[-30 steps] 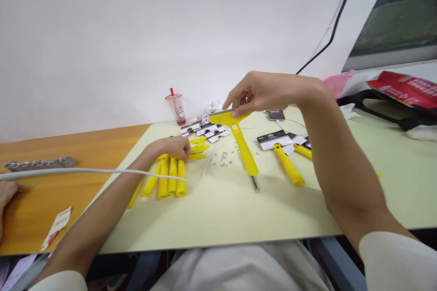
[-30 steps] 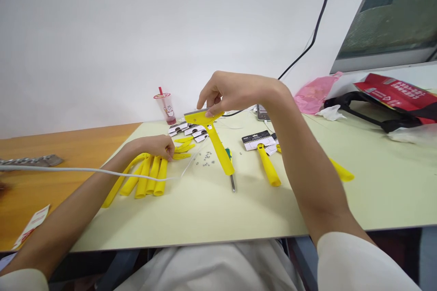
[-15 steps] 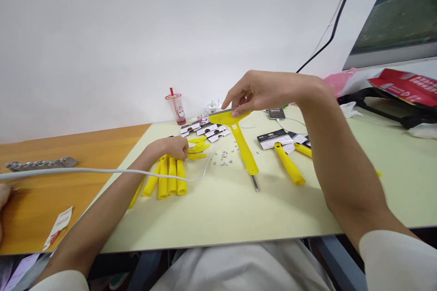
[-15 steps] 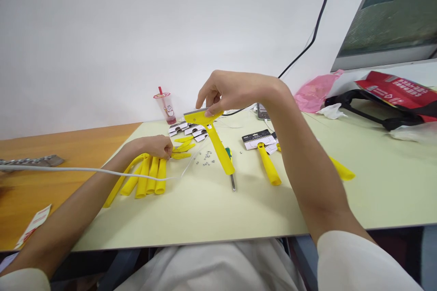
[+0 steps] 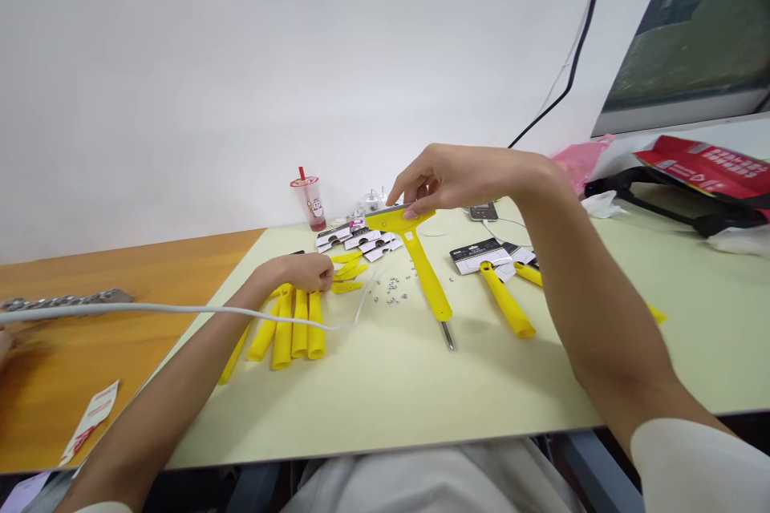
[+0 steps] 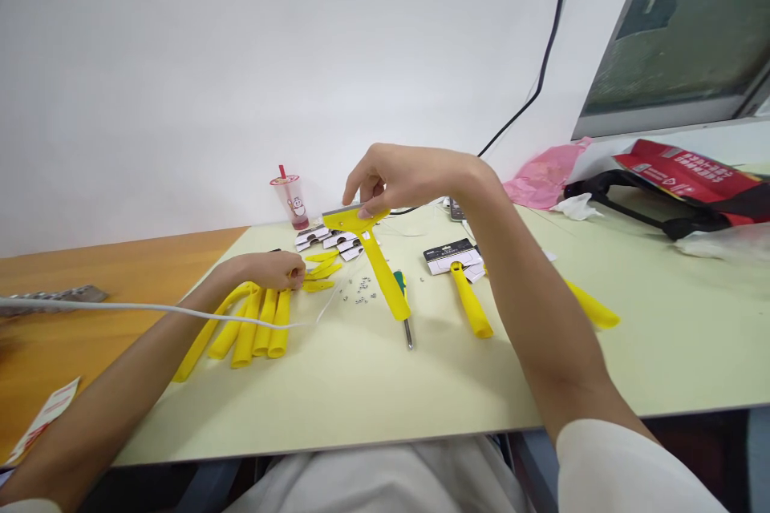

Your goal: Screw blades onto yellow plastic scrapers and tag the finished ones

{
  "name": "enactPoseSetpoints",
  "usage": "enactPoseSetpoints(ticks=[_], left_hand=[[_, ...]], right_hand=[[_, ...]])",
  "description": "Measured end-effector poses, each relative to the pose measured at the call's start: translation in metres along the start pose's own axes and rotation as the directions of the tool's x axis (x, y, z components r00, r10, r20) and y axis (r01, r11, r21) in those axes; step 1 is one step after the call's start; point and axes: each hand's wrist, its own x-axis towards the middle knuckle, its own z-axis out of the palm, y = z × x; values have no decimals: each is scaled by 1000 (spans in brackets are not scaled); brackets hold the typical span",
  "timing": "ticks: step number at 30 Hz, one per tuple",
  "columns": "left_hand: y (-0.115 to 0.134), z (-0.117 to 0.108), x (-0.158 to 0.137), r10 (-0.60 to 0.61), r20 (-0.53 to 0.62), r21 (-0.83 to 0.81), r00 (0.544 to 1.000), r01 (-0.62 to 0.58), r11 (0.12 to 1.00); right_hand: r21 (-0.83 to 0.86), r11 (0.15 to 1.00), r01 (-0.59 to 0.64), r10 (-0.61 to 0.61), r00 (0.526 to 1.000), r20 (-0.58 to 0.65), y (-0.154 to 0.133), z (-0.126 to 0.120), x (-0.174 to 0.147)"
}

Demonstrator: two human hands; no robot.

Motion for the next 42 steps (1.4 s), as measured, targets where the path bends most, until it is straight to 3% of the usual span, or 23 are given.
enactPoseSetpoints(ticks=[2, 4, 7, 9, 10, 12, 14, 17, 24, 34, 42], left_hand=[[8, -12, -10, 28, -97, -32, 995, -32, 999], [20, -29, -25, 88, -324, -125, 942, -135, 983], [46, -55, -52, 117, -579, -183, 807, -269, 945], [67, -69, -65, 142, -722, -162, 678, -365, 917], [77, -74, -69, 160, -769, -140, 618, -408, 902], [96, -80, -71, 217, -801, -100, 557, -482, 870], [110, -82, -66, 261, -782, -82, 566, -509, 857], [118, -81, -55, 257, -744, -72, 617, -456, 887], [104, -82, -43, 161, -629, -263, 761, -403, 877], [91, -84, -29, 197, -527, -382, 827, -438, 814], [69, -74, 10, 280, -444, -580, 851, -511, 634]], right_hand=[[-7, 1000, 5, -5, 1000, -2, 1, 0, 0], [-4, 1000, 13, -14, 1000, -20, 2, -1, 1], [-1, 1000, 16, -16, 998, -61, 5, -2, 2], [1, 1000, 13, -13, 996, -86, 6, -4, 2], [3, 1000, 13, -13, 995, -101, 5, -4, 2], [13, 1000, 25, -23, 990, -136, 5, -5, 1], [19, 999, 43, -40, 986, -160, 4, -6, -1], [13, 999, 40, -37, 985, -169, 3, -6, -2], [39, 999, 33, -28, 992, -121, 15, 0, 10], [199, 980, 5, -6, 1000, 4, 36, 7, 21], [251, 966, -56, 26, 992, 121, 55, 16, 31]])
